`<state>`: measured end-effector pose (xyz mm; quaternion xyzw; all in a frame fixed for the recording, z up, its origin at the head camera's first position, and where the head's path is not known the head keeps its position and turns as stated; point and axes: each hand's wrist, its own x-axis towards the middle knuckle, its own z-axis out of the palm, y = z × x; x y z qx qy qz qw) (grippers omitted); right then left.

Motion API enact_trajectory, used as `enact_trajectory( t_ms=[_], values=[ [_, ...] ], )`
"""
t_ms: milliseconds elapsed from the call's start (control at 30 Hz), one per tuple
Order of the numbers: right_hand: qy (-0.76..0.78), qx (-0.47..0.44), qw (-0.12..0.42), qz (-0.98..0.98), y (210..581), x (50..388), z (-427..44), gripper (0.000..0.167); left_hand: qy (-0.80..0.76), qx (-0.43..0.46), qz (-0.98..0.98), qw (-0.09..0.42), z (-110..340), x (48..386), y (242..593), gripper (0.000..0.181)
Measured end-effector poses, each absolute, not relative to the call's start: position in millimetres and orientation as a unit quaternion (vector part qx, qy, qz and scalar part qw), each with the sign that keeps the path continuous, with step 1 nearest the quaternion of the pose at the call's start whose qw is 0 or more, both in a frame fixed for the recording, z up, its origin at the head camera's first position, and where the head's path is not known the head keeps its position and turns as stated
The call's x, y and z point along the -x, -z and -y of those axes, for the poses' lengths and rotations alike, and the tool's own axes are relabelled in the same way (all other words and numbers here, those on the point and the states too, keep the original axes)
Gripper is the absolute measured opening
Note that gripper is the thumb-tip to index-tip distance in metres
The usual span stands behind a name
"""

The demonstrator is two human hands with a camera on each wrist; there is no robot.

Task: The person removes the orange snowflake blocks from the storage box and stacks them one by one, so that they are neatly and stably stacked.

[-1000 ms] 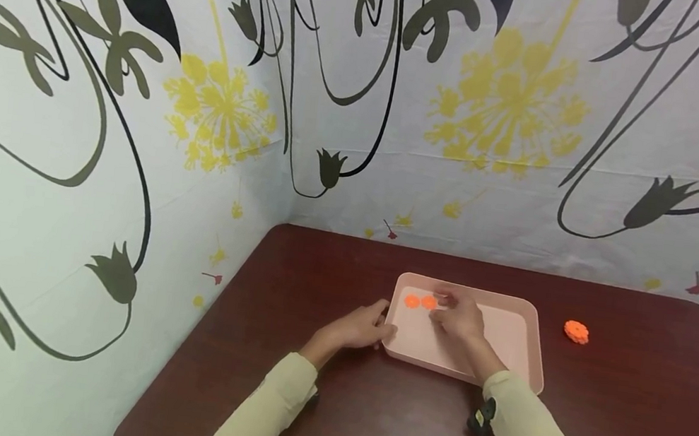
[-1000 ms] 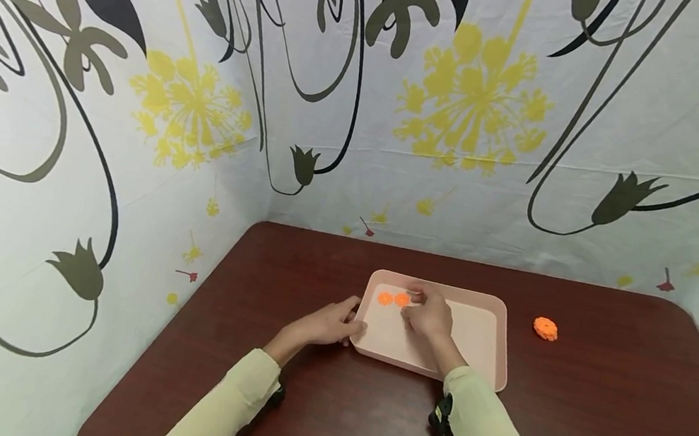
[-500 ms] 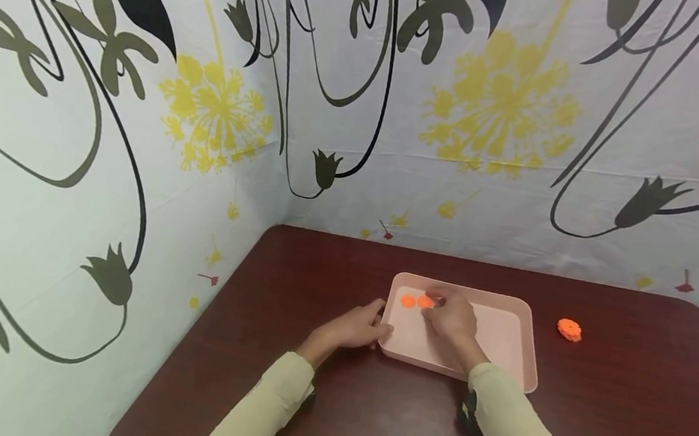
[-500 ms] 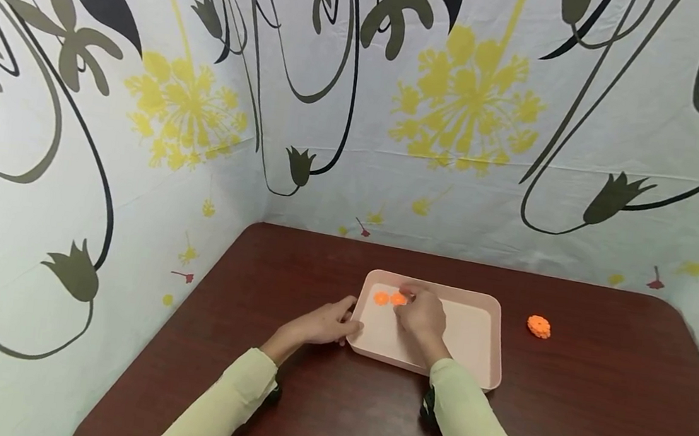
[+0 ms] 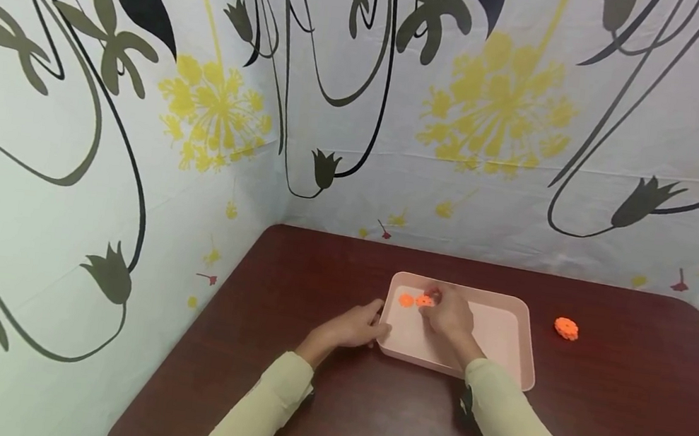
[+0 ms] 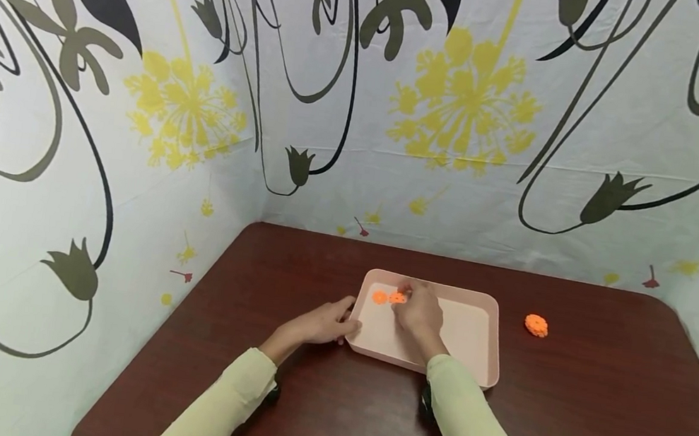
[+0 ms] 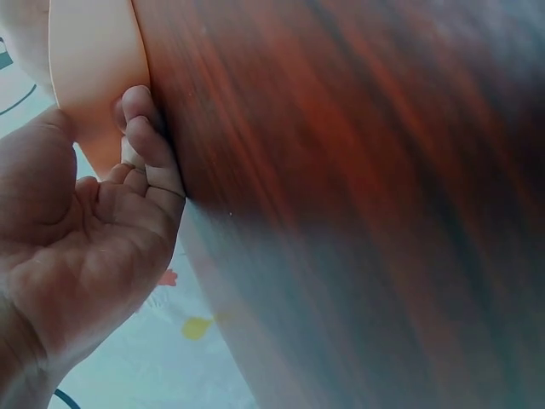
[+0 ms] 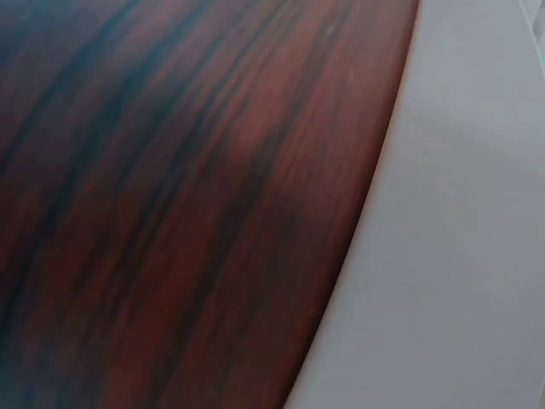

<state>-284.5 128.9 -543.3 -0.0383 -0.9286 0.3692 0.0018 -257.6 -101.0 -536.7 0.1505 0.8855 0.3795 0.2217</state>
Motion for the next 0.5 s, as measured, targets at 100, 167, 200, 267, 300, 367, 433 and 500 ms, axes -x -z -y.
enact_trajectory(
  t_ms=[100, 167, 200, 267, 300, 367, 433, 500],
  values=[
    [-0.371, 0.03, 0.011, 0.928, 546.0, 287.2, -130.6, 0.035, -0.381, -0.154, -0.884, 0.222, 101.1, 257.8, 535.8, 0.048],
    [-0.371, 0.024, 0.016, 0.928, 547.8, 288.4, -131.8, 0.036, -0.382, -0.154, -0.884, 0.222, 101.0, 257.8, 535.4, 0.048],
    [-0.371, 0.02, 0.018, 0.928, 548.4, 288.6, -132.4, 0.035, -0.383, -0.155, -0.883, 0.221, 100.7, 257.7, 535.1, 0.047],
    [-0.371, 0.013, 0.021, 0.928, 549.7, 289.1, -132.6, 0.035, -0.383, -0.154, -0.884, 0.22, 100.8, 257.2, 535.1, 0.046],
    [-0.37, 0.008, 0.023, 0.929, 549.9, 289.1, -132.5, 0.034, -0.384, -0.153, -0.884, 0.22, 100.7, 257.0, 535.1, 0.046],
    [-0.372, -0.002, 0.026, 0.928, 549.9, 289.1, -132.5, 0.032, -0.383, -0.151, -0.885, 0.218, 100.5, 256.4, 534.4, 0.045],
    [-0.376, -0.008, 0.026, 0.926, 549.9, 289.0, -132.6, 0.032, -0.382, -0.149, -0.886, 0.217, 100.4, 256.0, 533.8, 0.044],
    [-0.379, -0.012, 0.025, 0.925, 550.1, 288.4, -133.1, 0.031, -0.381, -0.148, -0.886, 0.217, 100.3, 255.6, 533.0, 0.045]
  ],
)
